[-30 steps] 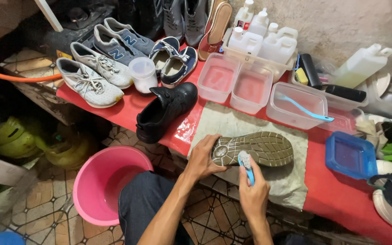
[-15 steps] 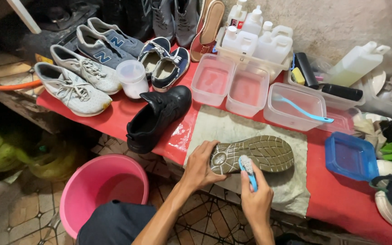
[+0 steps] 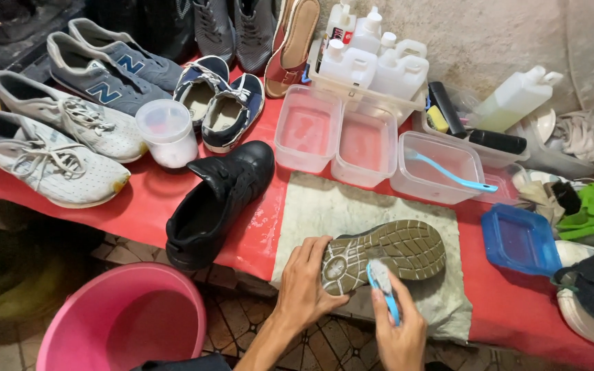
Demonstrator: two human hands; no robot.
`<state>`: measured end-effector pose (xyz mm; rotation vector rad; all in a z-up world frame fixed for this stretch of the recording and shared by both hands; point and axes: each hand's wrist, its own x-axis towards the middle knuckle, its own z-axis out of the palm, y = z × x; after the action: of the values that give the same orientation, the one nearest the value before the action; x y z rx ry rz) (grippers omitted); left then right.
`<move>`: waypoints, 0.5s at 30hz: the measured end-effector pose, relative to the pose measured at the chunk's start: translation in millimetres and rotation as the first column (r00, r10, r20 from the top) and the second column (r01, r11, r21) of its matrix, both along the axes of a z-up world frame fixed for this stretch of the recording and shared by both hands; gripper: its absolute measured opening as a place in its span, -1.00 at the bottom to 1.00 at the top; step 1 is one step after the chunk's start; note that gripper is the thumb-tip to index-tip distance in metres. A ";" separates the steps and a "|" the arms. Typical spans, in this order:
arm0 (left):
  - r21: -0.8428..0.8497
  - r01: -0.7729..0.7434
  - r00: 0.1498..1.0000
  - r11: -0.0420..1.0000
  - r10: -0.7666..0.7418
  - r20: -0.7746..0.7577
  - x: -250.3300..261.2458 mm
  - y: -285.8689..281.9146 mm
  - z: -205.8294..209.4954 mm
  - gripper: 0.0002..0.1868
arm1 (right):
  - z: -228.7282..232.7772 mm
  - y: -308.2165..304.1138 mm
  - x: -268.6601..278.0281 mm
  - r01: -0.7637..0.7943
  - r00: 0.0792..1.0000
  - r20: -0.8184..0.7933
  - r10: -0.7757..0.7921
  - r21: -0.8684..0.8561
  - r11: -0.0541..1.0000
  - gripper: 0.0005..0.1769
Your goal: The person scrubs the sole of a black shoe using a blue toothbrush and water from a nearby container. They repeatedly dip the brush into the water and continue scrubbing the shoe sole throughout the clip.
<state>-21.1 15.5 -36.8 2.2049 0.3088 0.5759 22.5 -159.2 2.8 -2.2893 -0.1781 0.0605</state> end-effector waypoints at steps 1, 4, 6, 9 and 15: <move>-0.009 0.003 1.000 1.000 -0.003 0.006 -1.7 1.6 5.0 0.23 | -5.6 -2.8 -6.6 0.003 1.000 0.006 -0.003 -0.009 1.000 -0.46; -0.044 0.048 0.998 0.998 -0.046 0.036 -6.2 5.1 11.5 0.14 | -16.4 -4.1 -4.2 0.097 0.992 0.082 -0.095 -0.019 0.995 -0.50; -0.034 0.076 0.996 0.997 -0.074 0.041 -6.6 3.2 7.7 0.23 | -12.4 2.0 19.5 -0.005 0.996 0.085 0.010 -0.049 0.999 -0.51; -0.042 0.077 0.997 0.996 -0.076 0.005 -2.8 7.7 8.2 0.17 | 24.4 30.4 26.2 -0.064 0.998 -0.007 0.064 0.020 0.998 -0.52; -0.049 0.064 0.998 0.997 -0.065 -0.023 -0.5 6.1 6.5 0.20 | 8.7 12.3 10.1 0.005 0.999 0.051 0.000 -0.095 0.995 -0.43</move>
<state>-21.6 21.6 -30.4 2.1683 0.2605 0.5012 32.5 -146.9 11.5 -2.3871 -0.2024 0.0092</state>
